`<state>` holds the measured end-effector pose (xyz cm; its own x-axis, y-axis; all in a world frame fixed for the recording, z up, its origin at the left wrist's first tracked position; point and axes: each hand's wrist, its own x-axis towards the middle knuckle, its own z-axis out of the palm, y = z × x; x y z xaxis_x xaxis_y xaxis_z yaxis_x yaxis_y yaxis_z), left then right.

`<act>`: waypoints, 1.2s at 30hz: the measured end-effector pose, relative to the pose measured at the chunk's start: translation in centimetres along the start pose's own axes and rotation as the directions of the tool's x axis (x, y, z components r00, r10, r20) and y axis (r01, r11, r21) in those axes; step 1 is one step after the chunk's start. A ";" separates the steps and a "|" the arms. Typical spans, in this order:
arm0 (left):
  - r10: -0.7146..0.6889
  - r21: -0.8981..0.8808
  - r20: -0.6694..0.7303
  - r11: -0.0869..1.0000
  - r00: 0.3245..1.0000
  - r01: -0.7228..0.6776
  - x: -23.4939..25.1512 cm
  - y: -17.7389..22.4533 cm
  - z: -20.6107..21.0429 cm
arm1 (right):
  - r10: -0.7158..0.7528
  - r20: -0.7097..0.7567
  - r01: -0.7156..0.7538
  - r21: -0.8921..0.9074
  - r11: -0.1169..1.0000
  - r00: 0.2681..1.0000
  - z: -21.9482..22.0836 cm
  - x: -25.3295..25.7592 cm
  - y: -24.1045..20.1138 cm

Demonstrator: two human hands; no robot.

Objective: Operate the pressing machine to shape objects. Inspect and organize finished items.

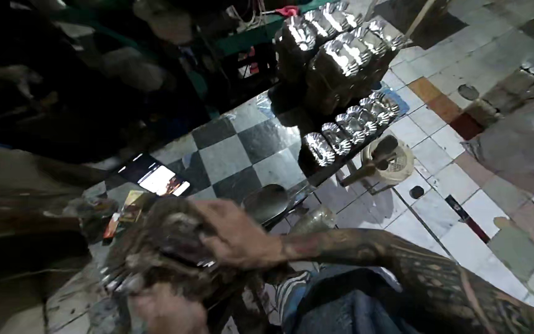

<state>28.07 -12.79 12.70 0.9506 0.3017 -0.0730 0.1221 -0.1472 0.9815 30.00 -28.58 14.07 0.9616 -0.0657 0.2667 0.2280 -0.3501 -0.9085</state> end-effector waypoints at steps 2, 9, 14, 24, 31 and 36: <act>0.076 -0.026 0.130 0.997 0.989 -0.073 -3.6 1.9 9.8 | -0.017 -0.094 0.003 -0.147 0.989 0.995 -9.3 -0.8 3.1; -0.248 0.054 0.587 0.962 0.771 0.268 -11.5 3.3 39.0 | 0.520 -0.180 -0.542 -0.108 0.833 0.835 -41.1 -4.8 16.7; -0.406 0.322 0.568 0.910 0.716 0.260 -13.7 3.5 44.5 | 0.593 -0.164 -0.609 -0.078 0.789 0.789 -47.3 -4.0 23.0; -0.404 0.606 0.312 0.782 0.860 0.148 -14.7 1.2 49.8 | 0.611 -0.081 -0.582 -0.425 0.693 0.787 -44.2 -2.8 25.6; -0.362 0.405 0.526 0.902 0.770 0.148 -14.5 1.9 44.8 | 0.602 -0.116 -0.608 -0.270 0.746 0.790 -43.9 -4.7 26.7; 0.238 0.019 0.719 0.932 0.653 -0.361 -10.5 1.1 25.5 | 0.533 -0.291 -0.605 -0.301 0.737 0.794 -44.8 -3.9 24.5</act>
<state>25.55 -40.14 10.05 0.8551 -0.5151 0.0587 -0.2236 -0.2643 0.9382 24.97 -78.76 5.20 0.8406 -0.5112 -0.1790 -0.4600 -0.4994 -0.7341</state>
